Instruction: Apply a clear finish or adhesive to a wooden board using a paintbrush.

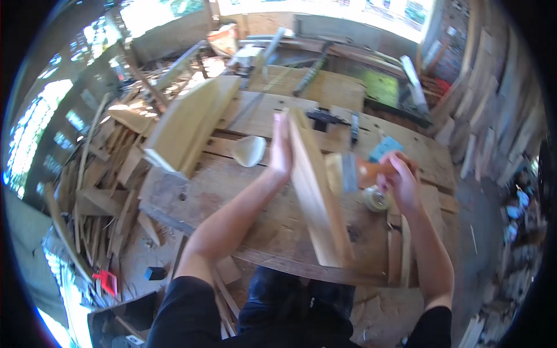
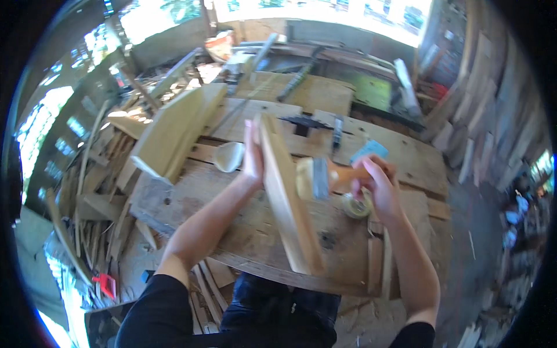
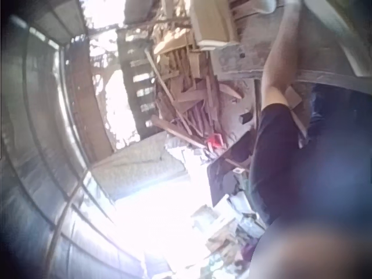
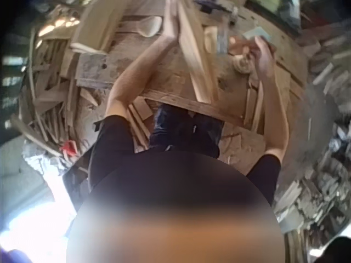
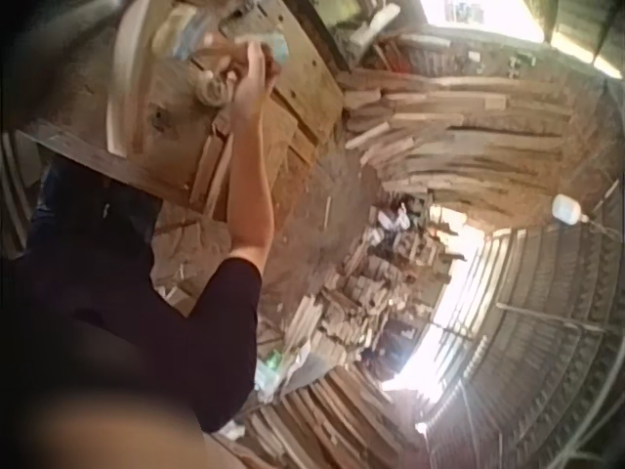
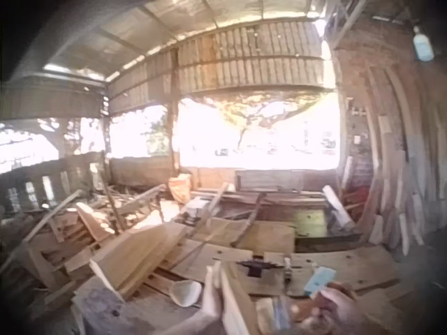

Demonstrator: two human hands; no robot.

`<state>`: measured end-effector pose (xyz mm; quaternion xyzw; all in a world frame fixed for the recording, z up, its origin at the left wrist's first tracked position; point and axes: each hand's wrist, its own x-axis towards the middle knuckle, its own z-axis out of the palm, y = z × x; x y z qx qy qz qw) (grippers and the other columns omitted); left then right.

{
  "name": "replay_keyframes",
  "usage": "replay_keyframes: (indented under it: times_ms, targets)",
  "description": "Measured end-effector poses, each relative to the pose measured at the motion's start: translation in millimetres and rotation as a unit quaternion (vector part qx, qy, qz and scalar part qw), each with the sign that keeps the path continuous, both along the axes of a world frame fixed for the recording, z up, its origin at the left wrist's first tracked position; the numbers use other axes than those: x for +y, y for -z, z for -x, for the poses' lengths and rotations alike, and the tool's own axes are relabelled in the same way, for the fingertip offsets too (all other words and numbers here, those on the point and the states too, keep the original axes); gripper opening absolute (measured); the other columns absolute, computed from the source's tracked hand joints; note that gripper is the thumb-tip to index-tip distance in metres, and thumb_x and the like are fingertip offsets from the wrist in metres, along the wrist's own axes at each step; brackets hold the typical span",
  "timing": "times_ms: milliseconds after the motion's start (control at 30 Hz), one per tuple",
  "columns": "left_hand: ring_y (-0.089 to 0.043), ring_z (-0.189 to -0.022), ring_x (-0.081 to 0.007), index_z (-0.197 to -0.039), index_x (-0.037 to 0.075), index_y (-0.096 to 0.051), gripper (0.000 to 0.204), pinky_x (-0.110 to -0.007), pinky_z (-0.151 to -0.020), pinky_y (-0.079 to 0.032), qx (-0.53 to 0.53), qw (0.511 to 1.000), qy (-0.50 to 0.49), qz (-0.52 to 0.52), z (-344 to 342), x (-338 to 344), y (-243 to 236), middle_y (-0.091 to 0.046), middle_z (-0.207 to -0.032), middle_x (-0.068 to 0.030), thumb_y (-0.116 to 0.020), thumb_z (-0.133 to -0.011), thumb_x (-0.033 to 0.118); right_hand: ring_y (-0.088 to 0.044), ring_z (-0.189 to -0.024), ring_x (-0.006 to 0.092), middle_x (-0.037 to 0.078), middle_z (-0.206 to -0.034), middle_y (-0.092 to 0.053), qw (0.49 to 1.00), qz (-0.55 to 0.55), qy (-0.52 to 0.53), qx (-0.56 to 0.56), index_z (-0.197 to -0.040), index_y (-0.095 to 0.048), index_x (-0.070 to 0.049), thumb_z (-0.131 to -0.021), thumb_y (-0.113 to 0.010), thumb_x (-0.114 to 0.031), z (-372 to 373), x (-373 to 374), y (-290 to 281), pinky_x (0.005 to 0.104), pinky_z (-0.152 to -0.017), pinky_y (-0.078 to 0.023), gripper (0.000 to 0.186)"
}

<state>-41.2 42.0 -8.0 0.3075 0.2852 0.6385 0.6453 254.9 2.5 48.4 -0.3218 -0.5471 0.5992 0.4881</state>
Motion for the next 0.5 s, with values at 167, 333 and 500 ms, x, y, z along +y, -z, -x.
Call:
replay_keyframes:
  times_ms: [167,333,500]
  targets:
    - [-0.063,-0.096,-0.026,-0.131,0.008,-0.057,0.094,-0.042,-0.086,-0.055,0.028,0.994,-0.078,0.072,-2,-2,3,-0.064,-0.108,-0.0129,-0.042,-0.085,0.088,-0.058,-0.052,0.0136,0.006,-0.068,-0.063,0.99,-0.005,-0.134,-0.037,-0.096,-0.063,-0.004,-0.105,-0.053,-0.029,-5,-3,0,0.0275,-0.048,-0.045,0.029]
    - [-0.064,-0.09,-0.0254,-0.126,0.006,-0.06,0.094,-0.04,-0.083,-0.055,0.053,0.991,-0.104,0.071,-2,-3,1,-0.065,-0.102,-0.013,-0.042,-0.085,0.089,-0.056,-0.05,0.0128,0.005,-0.067,-0.062,0.996,0.03,-0.063,-0.06,-0.095,-0.064,-0.005,-0.105,-0.053,-0.028,-13,8,7,0.0269,-0.048,-0.043,0.028]
    - [-0.063,-0.093,-0.0254,-0.123,0.005,-0.058,0.097,-0.039,-0.083,-0.054,0.02,0.993,-0.081,0.078,4,-9,-3,-0.064,-0.102,-0.0129,-0.041,-0.083,0.091,-0.053,-0.052,0.0082,0.003,-0.067,-0.061,0.992,0.038,-0.121,-0.009,-0.087,-0.065,-0.005,-0.103,-0.055,-0.027,0,-4,-10,0.0235,-0.047,-0.038,0.029]
